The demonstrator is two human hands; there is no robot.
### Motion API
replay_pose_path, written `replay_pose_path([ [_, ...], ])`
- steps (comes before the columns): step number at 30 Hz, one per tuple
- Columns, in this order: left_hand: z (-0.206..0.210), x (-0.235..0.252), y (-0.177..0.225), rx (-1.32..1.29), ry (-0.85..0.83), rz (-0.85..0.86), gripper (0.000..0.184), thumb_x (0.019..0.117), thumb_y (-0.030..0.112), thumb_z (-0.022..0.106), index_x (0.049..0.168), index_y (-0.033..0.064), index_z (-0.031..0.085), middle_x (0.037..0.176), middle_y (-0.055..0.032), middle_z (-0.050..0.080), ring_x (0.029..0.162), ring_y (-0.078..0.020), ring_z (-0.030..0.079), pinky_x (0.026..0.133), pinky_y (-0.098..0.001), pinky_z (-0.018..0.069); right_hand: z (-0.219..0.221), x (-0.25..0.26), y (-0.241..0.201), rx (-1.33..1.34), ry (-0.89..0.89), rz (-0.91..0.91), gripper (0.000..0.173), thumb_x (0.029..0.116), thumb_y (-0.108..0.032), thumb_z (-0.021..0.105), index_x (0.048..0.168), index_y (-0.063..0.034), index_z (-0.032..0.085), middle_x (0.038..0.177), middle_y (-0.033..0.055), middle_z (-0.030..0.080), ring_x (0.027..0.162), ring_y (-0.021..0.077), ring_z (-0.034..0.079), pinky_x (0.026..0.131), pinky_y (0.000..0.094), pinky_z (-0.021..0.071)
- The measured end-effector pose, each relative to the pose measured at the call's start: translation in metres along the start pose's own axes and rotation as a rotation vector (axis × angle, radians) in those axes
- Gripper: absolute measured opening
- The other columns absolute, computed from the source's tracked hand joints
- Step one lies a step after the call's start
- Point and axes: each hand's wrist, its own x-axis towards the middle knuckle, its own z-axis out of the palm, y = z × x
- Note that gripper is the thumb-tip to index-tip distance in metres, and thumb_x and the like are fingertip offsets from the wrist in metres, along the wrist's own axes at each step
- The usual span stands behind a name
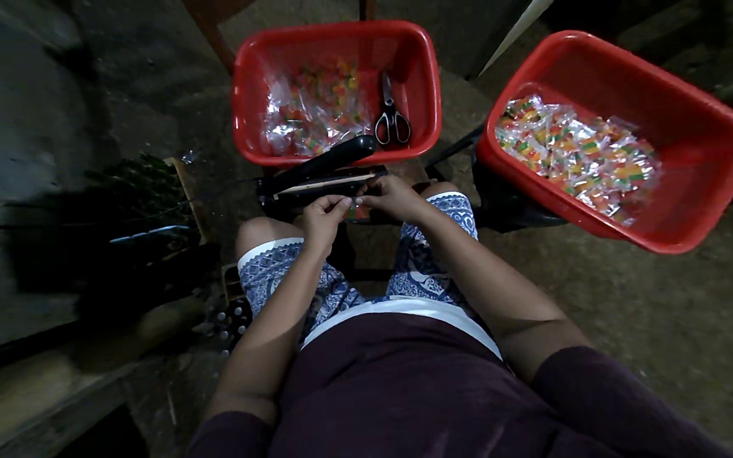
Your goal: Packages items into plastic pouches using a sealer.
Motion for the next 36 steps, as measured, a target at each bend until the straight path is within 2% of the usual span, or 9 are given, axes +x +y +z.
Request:
replay_pose_path([
  [10, -0.001, 0.008, -0.007, -0.044, 0.025, 0.002, 0.01, 0.0977, 0.006, 0.067, 0.104, -0.0017, 0.069, 0.096, -0.0055, 0.068, 0.08, -0.0071, 0.064, 0.076, -0.0258, 0.0565, -0.006, 0.021, -0.025, -0.112, -0.131, 0.088, 0.014, 0.0977, -0.008, 0.068, 0.106, 0.0027, 0.072, 0.094, 0.0111, 0.07, 0.083, 0.0142, 0.063, 0.083, 0.035, 0.0531],
  [12, 0.0, 0.008, -0.004, -0.132, 0.023, -0.1, 0.014, 0.0993, 0.008, 0.066, 0.112, -0.0001, 0.066, 0.101, -0.0057, 0.067, 0.084, -0.0093, 0.065, 0.079, -0.0284, 0.0581, -0.005, 0.025, -0.024, -0.11, -0.114, 0.102, 0.013, 0.0965, -0.007, 0.069, 0.105, 0.002, 0.072, 0.095, 0.0114, 0.07, 0.083, 0.0149, 0.064, 0.081, 0.0356, 0.0532],
  [14, 0.0, 0.009, -0.005, -0.232, -0.015, -0.216, 0.026, 0.1011, 0.009, 0.063, 0.126, 0.0018, 0.06, 0.109, -0.008, 0.066, 0.091, -0.0138, 0.067, 0.081, -0.032, 0.0585, -0.005, 0.03, -0.023, -0.151, -0.097, 0.093, 0.016, 0.0979, -0.009, 0.068, 0.109, 0.002, 0.071, 0.1, 0.014, 0.071, 0.09, 0.0196, 0.066, 0.087, 0.0403, 0.0541],
  [16, 0.003, 0.01, -0.006, -0.343, -0.018, -0.326, 0.029, 0.102, 0.008, 0.061, 0.131, 0.0034, 0.057, 0.11, -0.0087, 0.068, 0.093, -0.0156, 0.069, 0.081, -0.0327, 0.0587, -0.005, 0.038, -0.019, -0.179, -0.087, 0.063, 0.02, 0.0993, -0.011, 0.065, 0.112, 0.0025, 0.072, 0.105, 0.0172, 0.071, 0.098, 0.0256, 0.068, 0.094, 0.0475, 0.0526],
  [21, 0.017, 0.024, -0.01, -0.578, 0.119, -0.5, 0.023, 0.1017, 0.01, 0.062, 0.123, 0.0043, 0.058, 0.104, -0.007, 0.068, 0.088, -0.0135, 0.068, 0.079, -0.0278, 0.0577, -0.002, 0.064, 0.003, -0.307, -0.07, -0.018, 0.019, 0.1008, -0.016, 0.063, 0.109, -0.003, 0.075, 0.105, 0.0178, 0.072, 0.104, 0.0327, 0.068, 0.097, 0.0575, 0.0497],
  [23, 0.021, 0.027, -0.01, -0.588, 0.147, -0.525, 0.023, 0.102, 0.011, 0.062, 0.124, 0.005, 0.057, 0.105, -0.0064, 0.065, 0.088, -0.0126, 0.066, 0.08, -0.0271, 0.0569, -0.003, 0.067, -0.001, -0.381, -0.099, 0.019, 0.022, 0.1034, -0.017, 0.06, 0.113, -0.0042, 0.074, 0.11, 0.0185, 0.072, 0.11, 0.0344, 0.067, 0.1, 0.0579, 0.048],
  [28, 0.028, 0.03, -0.02, -0.537, 0.194, -0.513, 0.024, 0.1013, 0.012, 0.063, 0.124, 0.0046, 0.058, 0.105, -0.0077, 0.064, 0.087, -0.0133, 0.064, 0.078, -0.0269, 0.0555, 0.008, 0.07, 0.004, -0.5, -0.052, 0.099, 0.022, 0.1022, -0.021, 0.061, 0.111, -0.007, 0.074, 0.108, 0.0185, 0.072, 0.107, 0.0378, 0.068, 0.094, 0.063, 0.0506],
  [31, 0.03, 0.031, -0.024, -0.534, 0.204, -0.488, 0.028, 0.1017, 0.011, 0.063, 0.127, 0.0025, 0.055, 0.109, -0.01, 0.063, 0.089, -0.0151, 0.064, 0.082, -0.0291, 0.0562, 0.017, 0.064, -0.004, -0.573, -0.002, 0.151, 0.023, 0.1025, -0.023, 0.06, 0.114, -0.0088, 0.073, 0.111, 0.0167, 0.073, 0.11, 0.0365, 0.068, 0.096, 0.0613, 0.0502],
  [36, 0.035, 0.031, -0.023, -0.539, 0.221, -0.456, 0.022, 0.1014, 0.01, 0.062, 0.121, 0.0021, 0.057, 0.103, -0.0082, 0.063, 0.084, -0.0139, 0.063, 0.079, -0.0287, 0.0559, 0.025, 0.052, -0.008, -0.627, 0.105, 0.131, 0.024, 0.1017, -0.018, 0.059, 0.118, -0.0067, 0.072, 0.123, 0.0173, 0.068, 0.119, 0.0358, 0.064, 0.102, 0.0572, 0.0476],
])
